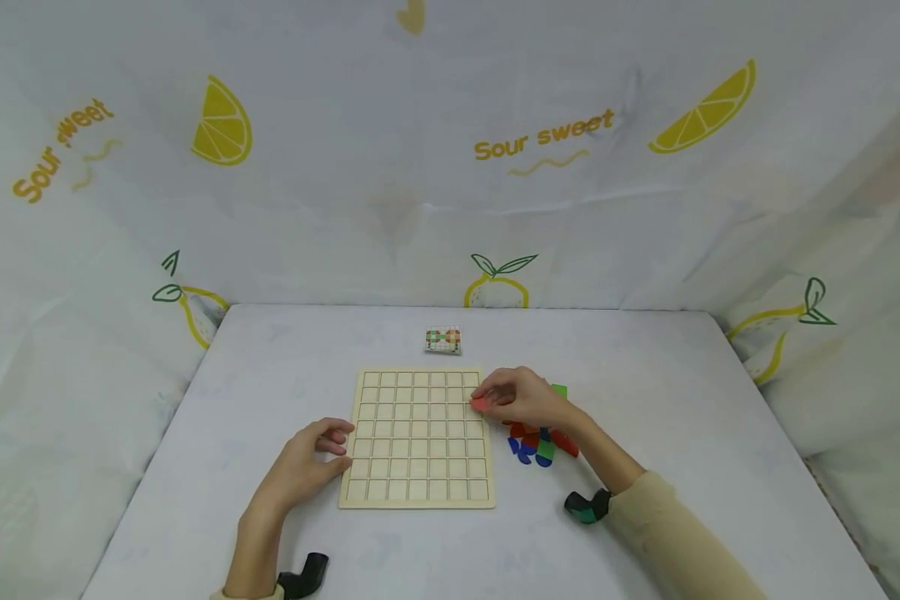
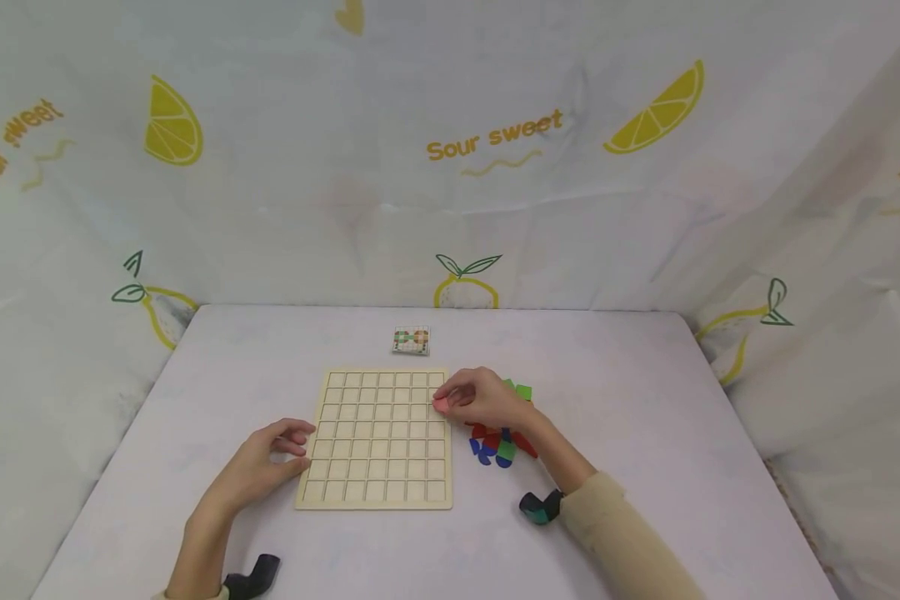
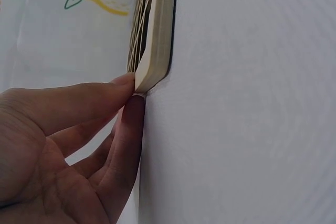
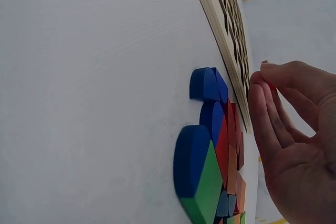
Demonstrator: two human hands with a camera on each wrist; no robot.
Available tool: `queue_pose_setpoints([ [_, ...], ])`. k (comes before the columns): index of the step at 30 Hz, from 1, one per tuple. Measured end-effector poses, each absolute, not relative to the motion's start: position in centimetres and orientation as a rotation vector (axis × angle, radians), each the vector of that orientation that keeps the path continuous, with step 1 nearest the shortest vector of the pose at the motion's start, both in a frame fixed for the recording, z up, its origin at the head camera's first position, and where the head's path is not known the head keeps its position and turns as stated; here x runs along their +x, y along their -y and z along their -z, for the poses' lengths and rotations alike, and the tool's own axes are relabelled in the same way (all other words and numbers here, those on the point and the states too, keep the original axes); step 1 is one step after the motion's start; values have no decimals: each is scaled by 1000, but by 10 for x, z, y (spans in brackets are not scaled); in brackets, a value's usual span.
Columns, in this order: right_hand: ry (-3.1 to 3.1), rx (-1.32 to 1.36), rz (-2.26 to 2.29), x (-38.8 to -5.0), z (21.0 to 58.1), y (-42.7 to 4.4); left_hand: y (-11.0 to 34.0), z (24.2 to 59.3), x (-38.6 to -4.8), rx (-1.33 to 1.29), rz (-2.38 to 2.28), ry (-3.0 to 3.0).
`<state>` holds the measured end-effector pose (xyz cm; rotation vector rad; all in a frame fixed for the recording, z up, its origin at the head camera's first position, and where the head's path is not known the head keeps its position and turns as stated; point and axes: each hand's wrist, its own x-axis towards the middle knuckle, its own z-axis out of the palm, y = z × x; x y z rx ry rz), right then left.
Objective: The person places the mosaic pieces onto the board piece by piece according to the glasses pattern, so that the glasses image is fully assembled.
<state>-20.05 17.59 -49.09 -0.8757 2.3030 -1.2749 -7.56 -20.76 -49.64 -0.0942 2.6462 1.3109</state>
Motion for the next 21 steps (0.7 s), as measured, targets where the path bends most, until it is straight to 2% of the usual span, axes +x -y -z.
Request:
queue_pose_setpoints([
  [21, -2302, -788, 1279, -220, 490, -166, 206, 495, -74, -102, -1307, -2663],
])
